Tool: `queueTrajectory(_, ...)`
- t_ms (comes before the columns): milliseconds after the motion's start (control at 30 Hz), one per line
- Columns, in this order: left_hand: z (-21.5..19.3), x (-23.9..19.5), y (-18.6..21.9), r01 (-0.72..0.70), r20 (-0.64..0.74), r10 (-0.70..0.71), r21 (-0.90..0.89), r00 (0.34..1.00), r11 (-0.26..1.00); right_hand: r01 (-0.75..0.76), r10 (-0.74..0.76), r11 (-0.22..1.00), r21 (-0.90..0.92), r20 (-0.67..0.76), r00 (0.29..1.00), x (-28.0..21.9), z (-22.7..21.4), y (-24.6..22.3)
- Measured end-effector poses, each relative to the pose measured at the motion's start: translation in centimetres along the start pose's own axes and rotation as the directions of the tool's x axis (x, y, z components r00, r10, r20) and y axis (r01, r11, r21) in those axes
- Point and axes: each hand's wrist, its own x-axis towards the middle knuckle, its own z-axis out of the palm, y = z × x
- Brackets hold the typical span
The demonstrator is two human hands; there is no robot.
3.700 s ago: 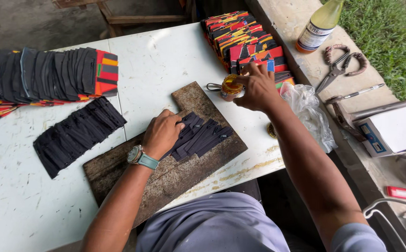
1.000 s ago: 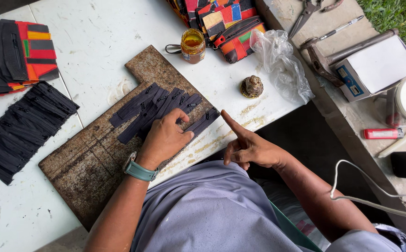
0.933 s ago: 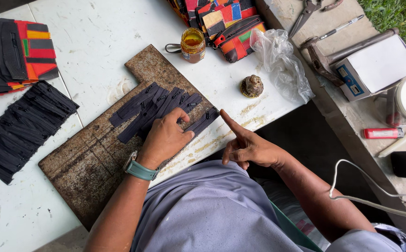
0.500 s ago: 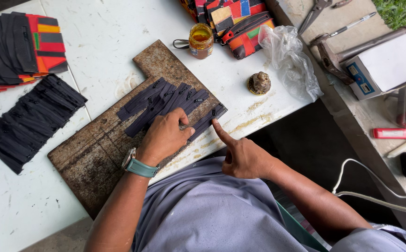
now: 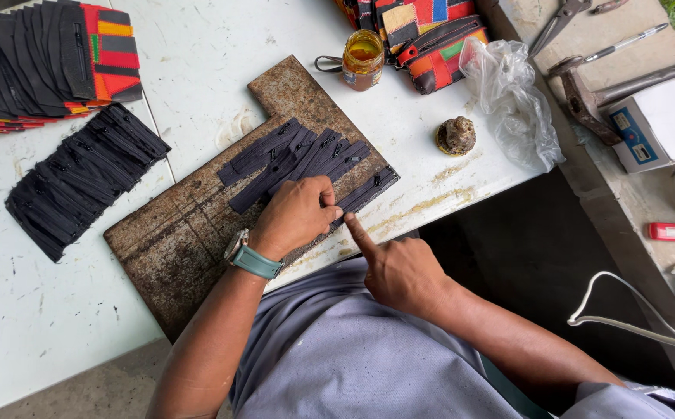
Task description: The person repeatedly applies a dark paste from a small jar onto black fabric strips laid on a wooden board. They use a finger to spread the paste along the edges of each strip, then place the treated strip into a growing stack on the left. The process is repeated for multiple strips throughout the clip.
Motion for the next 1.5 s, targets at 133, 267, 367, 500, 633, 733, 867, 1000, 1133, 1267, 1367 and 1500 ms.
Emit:
queueTrajectory(133,0.0,0.1,-0.1,-0.003,0.019,0.004,-0.005,1.0,1.0,0.07,-0.068,0.997,0.01,-0.117,0.991,-0.2,0.9,-0.2)
queueTrajectory(267,-0.2,0.2,-0.4,0.002,0.053,0.0,-0.033,0.999,0.999,-0.043,0.047,0.998,0.053,-0.085,0.995,-0.4,0.4,1.3)
queueTrajectory(367,-0.3,0.2,-0.5,0.02,0.063,-0.018,-0.028,0.998,0.999,-0.134,0.134,0.991,0.022,-0.021,0.991,0.0,0.2,1.9)
queueTrajectory(500,-0.7,0.3,-0.1,0.011,0.075,-0.011,0.01,0.997,1.0,-0.091,0.093,0.996,-0.025,0.108,0.99,0.6,1.3,0.3)
queueTrajectory(633,-1.4,1.1,0.2,-0.031,0.036,0.027,0.126,0.999,0.992,-0.096,0.099,0.995,-0.025,0.17,0.98,0.3,0.9,0.8)
queueTrajectory(733,-0.5,2.7,0.4,-0.34,-0.077,0.369,0.249,0.926,0.907,-0.228,0.24,0.969,-0.099,0.129,0.962,-0.1,0.0,3.0)
queueTrajectory(867,1.6,6.0,0.9,-0.671,-0.014,0.733,0.391,0.68,0.63,-0.151,0.153,0.985,-0.078,0.027,0.988,-0.4,0.2,3.1)
queueTrajectory(1000,2.3,7.8,0.4,-0.667,0.088,0.686,0.352,0.722,0.657,-0.053,0.064,0.997,0.058,-0.212,0.975,-0.9,0.7,3.3)
queueTrajectory(1133,2.3,8.2,-0.4,-0.657,0.15,0.664,0.411,0.733,0.632,-0.145,0.324,0.865,0.481,-0.312,0.893,-1.0,-0.1,6.6)
queueTrajectory(1267,2.4,7.7,-0.1,-0.636,0.057,0.669,0.377,0.741,0.673,0.022,0.395,0.685,0.728,-0.397,0.828,0.3,-0.2,9.3)
queueTrajectory(1367,1.8,6.7,0.8,-0.686,-0.079,0.693,0.102,0.717,0.721,0.19,0.332,0.579,0.793,-0.442,0.833,1.3,-0.1,9.8)
queueTrajectory(1500,0.6,4.3,2.4,-0.68,-0.172,0.673,0.028,0.719,0.733,0.37,0.182,0.553,0.746,-0.542,0.821,2.7,0.1,8.5)
